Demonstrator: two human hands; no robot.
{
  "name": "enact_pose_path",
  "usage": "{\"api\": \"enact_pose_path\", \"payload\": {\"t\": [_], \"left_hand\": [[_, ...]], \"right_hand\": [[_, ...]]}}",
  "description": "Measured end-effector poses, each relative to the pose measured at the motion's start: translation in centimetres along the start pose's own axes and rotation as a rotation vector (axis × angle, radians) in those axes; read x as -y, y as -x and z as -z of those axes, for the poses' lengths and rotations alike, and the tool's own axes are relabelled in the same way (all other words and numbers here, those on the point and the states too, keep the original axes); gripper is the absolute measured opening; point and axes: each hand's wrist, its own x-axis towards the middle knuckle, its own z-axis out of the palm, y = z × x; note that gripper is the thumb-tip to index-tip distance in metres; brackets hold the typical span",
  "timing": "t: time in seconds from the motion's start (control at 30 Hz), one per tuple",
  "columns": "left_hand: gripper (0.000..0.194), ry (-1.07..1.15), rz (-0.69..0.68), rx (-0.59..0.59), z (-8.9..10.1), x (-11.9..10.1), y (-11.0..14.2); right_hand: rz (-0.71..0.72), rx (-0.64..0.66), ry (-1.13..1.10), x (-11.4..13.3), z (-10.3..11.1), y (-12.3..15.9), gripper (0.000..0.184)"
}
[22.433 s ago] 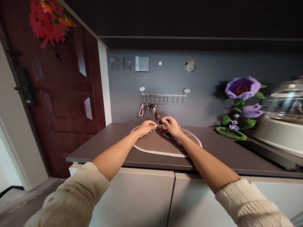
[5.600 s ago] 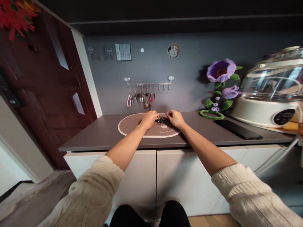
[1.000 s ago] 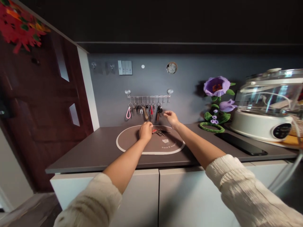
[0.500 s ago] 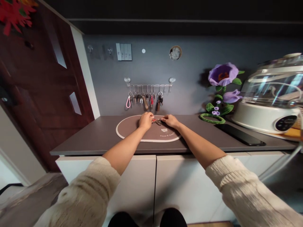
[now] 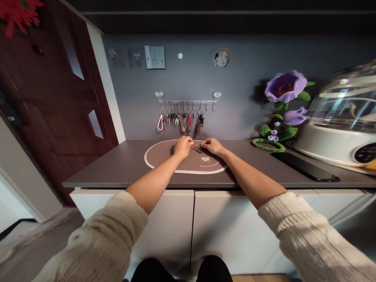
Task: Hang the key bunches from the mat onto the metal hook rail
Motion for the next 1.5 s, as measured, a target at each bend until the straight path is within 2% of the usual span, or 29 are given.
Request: {"api": "enact_pose_path", "payload": {"t": [0.33,0.67,1.0,1.37,1.5], "left_hand": [[0.012,-0.006,-0.019,-0.008,-0.1,0.1,-0.1],[0.013,0.015,0.009,-0.003,-0.1,0.1,-0.1],[0.017,0.041,0.042,-0.005,0.2,-0.2,0.2],[0.017,0.060,0.084,-0.013,0.1,-0.2,0.2],[0.018,0.062,0.083,-0.020,0.1,-0.3,0.3]], "right_hand": [[0.100,-0.042,-0.190,-0.1,0.2,-0.3,0.010],[0.086,-0.172,-0.381,-0.1,0.7,-0.7,0.010],[0.163,-0.245,-0.580,-0.2,1.3,-0.7,0.026],[0.067,-0.211,-0.887,0.3,1.8,0.0,0.042],[0.031,-0.250,-0.927,0.8,2.4,0.3,0.043]]}}
